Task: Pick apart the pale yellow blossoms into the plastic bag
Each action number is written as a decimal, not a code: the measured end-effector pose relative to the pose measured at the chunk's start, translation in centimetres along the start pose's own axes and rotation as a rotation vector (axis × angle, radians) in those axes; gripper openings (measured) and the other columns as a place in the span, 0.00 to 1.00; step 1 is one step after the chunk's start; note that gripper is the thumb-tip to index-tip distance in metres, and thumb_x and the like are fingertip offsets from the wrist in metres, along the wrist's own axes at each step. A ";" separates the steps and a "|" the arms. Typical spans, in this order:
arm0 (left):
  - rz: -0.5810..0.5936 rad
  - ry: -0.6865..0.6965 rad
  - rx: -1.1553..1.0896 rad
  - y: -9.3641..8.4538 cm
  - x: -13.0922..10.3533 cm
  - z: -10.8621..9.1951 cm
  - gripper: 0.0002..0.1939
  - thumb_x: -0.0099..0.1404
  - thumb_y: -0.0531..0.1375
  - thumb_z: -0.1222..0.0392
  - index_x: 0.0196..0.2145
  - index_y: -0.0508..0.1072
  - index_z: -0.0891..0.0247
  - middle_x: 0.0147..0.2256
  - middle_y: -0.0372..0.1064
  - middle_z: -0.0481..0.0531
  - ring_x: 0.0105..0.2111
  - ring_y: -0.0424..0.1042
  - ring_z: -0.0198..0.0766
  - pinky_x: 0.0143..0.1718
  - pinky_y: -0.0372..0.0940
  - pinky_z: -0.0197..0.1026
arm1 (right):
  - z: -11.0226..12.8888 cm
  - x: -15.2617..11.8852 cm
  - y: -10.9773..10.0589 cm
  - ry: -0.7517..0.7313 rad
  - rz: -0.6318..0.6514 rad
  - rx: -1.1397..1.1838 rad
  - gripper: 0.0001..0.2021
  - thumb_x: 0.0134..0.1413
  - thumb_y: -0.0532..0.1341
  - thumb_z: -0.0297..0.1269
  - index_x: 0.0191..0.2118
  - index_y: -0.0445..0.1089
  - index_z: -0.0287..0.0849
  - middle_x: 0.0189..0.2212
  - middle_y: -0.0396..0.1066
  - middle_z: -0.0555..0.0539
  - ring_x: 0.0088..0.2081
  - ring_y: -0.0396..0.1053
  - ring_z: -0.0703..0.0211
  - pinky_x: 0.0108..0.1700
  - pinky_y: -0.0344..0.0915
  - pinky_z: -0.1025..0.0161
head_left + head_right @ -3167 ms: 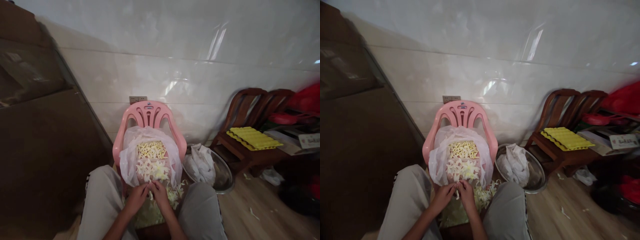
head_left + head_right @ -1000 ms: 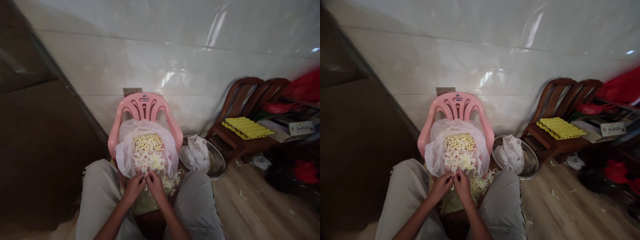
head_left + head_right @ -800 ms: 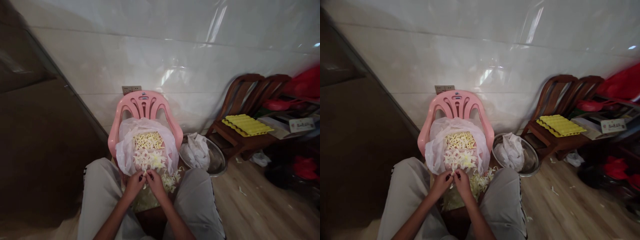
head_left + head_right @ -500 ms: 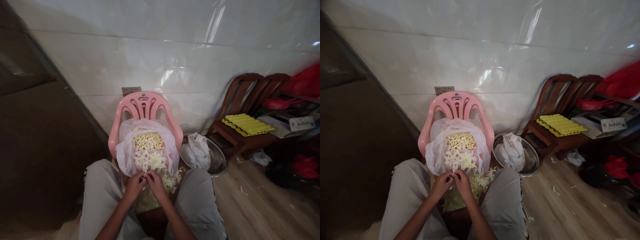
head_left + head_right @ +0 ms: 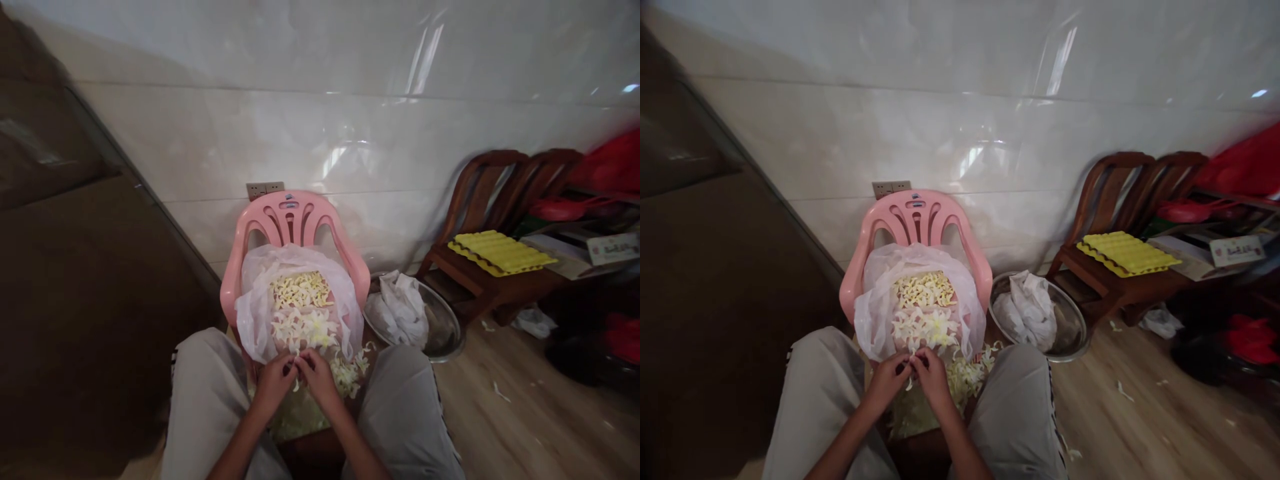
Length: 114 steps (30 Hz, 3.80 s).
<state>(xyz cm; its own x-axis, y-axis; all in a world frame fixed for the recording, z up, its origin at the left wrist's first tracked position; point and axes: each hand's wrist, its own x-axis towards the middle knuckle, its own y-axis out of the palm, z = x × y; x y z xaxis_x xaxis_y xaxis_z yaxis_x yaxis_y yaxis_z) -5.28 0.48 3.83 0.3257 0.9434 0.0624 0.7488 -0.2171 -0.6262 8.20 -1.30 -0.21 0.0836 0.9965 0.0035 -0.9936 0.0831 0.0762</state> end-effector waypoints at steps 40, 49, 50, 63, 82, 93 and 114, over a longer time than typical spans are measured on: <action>-0.013 0.032 -0.014 -0.2 -0.1 -0.1 0.14 0.63 0.54 0.57 0.37 0.79 0.59 0.37 0.78 0.53 0.36 0.75 0.44 0.42 0.67 0.42 | 0.2 -0.2 0.0 -0.025 -0.021 -0.070 0.17 0.55 0.59 0.54 0.32 0.70 0.43 0.21 0.65 0.53 0.26 0.64 0.61 0.27 0.59 0.68; 0.002 0.019 -0.042 -0.5 0.0 -0.3 0.14 0.64 0.54 0.55 0.36 0.79 0.60 0.34 0.78 0.52 0.34 0.75 0.42 0.39 0.67 0.40 | 0.3 0.0 0.0 0.036 0.048 0.095 0.20 0.52 0.61 0.58 0.31 0.65 0.43 0.19 0.60 0.56 0.20 0.57 0.66 0.21 0.55 0.69; 0.002 0.016 -0.042 -0.5 0.0 -0.3 0.14 0.64 0.54 0.55 0.36 0.79 0.60 0.34 0.78 0.52 0.34 0.75 0.42 0.39 0.67 0.40 | 0.3 0.0 0.0 0.044 0.058 0.105 0.21 0.51 0.61 0.58 0.31 0.65 0.43 0.19 0.60 0.56 0.19 0.58 0.66 0.21 0.56 0.69; 0.000 0.029 -0.026 -0.5 0.0 -0.4 0.14 0.64 0.54 0.55 0.37 0.79 0.60 0.37 0.78 0.53 0.37 0.75 0.44 0.41 0.66 0.41 | 0.4 0.1 -0.5 0.058 0.074 0.089 0.19 0.52 0.62 0.56 0.32 0.67 0.43 0.20 0.63 0.55 0.20 0.60 0.65 0.22 0.59 0.68; -0.012 -0.039 0.018 0.2 0.1 0.3 0.14 0.61 0.53 0.56 0.35 0.78 0.60 0.34 0.78 0.52 0.33 0.75 0.43 0.38 0.66 0.41 | 1.0 -0.1 -0.1 0.017 0.036 -0.034 0.06 0.50 0.58 0.38 0.27 0.66 0.43 0.22 0.64 0.54 0.24 0.63 0.63 0.27 0.61 0.67; -0.047 -0.185 -0.037 0.3 0.5 0.9 0.16 0.59 0.53 0.52 0.34 0.77 0.62 0.30 0.79 0.52 0.31 0.76 0.44 0.35 0.67 0.41 | 0.8 -0.1 0.3 -0.031 0.063 -0.065 0.05 0.51 0.56 0.36 0.30 0.68 0.43 0.24 0.66 0.52 0.27 0.65 0.61 0.28 0.62 0.68; 0.045 -0.148 -0.384 0.6 0.7 0.8 0.24 0.61 0.55 0.39 0.37 0.79 0.62 0.32 0.78 0.52 0.33 0.74 0.43 0.34 0.69 0.41 | 1.4 0.4 -0.2 0.118 -0.019 0.112 0.16 0.48 0.64 0.51 0.28 0.67 0.42 0.20 0.63 0.54 0.22 0.61 0.64 0.24 0.60 0.68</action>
<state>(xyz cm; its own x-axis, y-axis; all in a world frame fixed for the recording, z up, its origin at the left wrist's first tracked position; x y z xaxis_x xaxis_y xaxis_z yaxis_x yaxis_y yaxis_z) -5.04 1.16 2.86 0.2979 0.9505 -0.0884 0.9058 -0.3107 -0.2883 8.51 -0.95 1.16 0.0863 0.9895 -0.1158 -0.9767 0.1070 0.1862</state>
